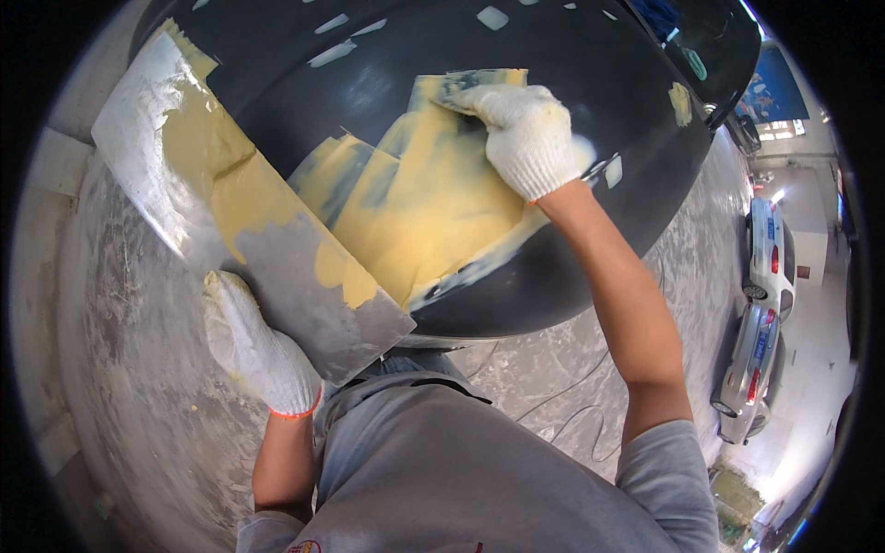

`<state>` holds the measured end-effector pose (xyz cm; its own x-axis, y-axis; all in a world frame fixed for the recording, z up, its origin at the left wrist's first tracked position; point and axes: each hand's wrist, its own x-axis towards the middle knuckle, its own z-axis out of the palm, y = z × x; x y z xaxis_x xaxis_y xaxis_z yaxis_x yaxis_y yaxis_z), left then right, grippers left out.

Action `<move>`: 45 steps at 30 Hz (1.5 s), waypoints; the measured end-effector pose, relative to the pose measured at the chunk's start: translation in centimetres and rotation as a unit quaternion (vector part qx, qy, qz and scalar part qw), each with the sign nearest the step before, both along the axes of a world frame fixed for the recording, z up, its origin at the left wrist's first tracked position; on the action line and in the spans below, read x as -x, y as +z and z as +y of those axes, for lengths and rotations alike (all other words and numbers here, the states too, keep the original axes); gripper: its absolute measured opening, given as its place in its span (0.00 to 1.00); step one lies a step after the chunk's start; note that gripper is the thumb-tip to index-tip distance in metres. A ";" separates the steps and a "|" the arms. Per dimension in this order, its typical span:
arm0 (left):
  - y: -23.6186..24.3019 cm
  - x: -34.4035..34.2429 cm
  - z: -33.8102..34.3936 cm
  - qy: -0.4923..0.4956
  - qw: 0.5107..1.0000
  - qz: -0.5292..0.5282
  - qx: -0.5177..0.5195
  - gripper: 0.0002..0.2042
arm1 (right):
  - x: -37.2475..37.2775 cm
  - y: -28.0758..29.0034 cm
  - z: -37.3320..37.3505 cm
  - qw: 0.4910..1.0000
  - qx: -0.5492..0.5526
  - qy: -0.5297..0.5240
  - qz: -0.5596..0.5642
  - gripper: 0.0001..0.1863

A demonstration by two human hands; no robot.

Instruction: The person applies yellow body filler to the front hood of a black car using a small metal spreader and a larger metal mixing board. They repeatedly scoop filler from the board and spread it in smooth strokes across the hood surface.

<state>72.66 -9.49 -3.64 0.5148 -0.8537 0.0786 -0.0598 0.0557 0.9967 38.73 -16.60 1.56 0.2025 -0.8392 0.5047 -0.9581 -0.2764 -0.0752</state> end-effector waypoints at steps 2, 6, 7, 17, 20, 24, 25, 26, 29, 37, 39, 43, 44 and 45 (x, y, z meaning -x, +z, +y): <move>0.3 0.1 -0.2 -0.013 0.999 -0.040 -0.012 0.19 | -0.5 -0.2 1.1 1.000 -0.020 -0.004 -0.007 0.22; 0.9 0.4 -0.8 -0.041 0.995 -0.093 0.024 0.20 | -1.5 -0.8 3.4 1.000 0.003 0.011 -0.021 0.19; 0.9 0.5 -1.0 -0.051 0.997 -0.055 0.021 0.20 | -1.9 -1.0 3.9 1.000 -0.007 0.003 -0.029 0.17; 1.4 1.5 -1.1 -0.081 0.996 0.022 0.011 0.21 | -5.0 -1.2 13.8 0.999 -0.034 0.003 -0.035 0.22; 2.2 1.9 -1.1 -0.081 0.997 0.020 0.005 0.20 | -5.6 -2.0 16.0 0.999 -0.036 0.012 -0.020 0.23; 3.9 2.0 -0.4 -0.128 0.991 0.040 -0.025 0.20 | -6.5 -1.6 18.6 0.998 -0.058 0.009 -0.023 0.22; 4.2 2.1 -0.2 -0.140 0.988 0.031 -0.059 0.20 | -6.7 -1.0 19.0 0.996 -0.046 0.001 -0.078 0.21; 4.5 2.2 0.0 -0.160 0.985 0.011 -0.072 0.20 | -7.0 -0.2 19.3 0.991 -0.026 0.002 -0.132 0.21; 4.4 3.4 1.4 -0.198 0.979 -0.005 -0.047 0.22 | -10.0 3.0 21.1 0.972 0.026 -0.038 -0.231 0.23; 4.5 3.8 0.5 -0.149 0.989 -0.011 0.000 0.22 | -16.0 6.1 22.5 0.916 -0.146 -0.131 -0.349 0.23; 5.3 3.1 -1.1 -0.096 0.992 0.086 0.018 0.21 | -12.7 6.2 20.8 0.948 -0.196 -0.077 -0.239 0.29; 6.5 0.4 -2.4 -0.046 0.977 0.199 0.062 0.19 | -6.7 3.2 10.2 0.985 0.036 -0.166 -0.040 0.23; 6.5 -0.5 -2.2 -0.033 0.982 0.170 0.071 0.19 | -5.1 2.3 7.1 0.980 0.029 -0.193 -0.025 0.22; 6.3 -1.6 -1.9 -0.018 0.987 0.134 0.088 0.18 | -3.8 1.4 4.8 0.984 0.059 -0.169 0.001 0.21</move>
<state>74.26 -11.42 2.68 0.5064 -0.8574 0.0921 0.2096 0.2260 0.9513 42.49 -11.82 2.97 -0.0760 -0.7945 0.6025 -0.9970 0.0506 -0.0590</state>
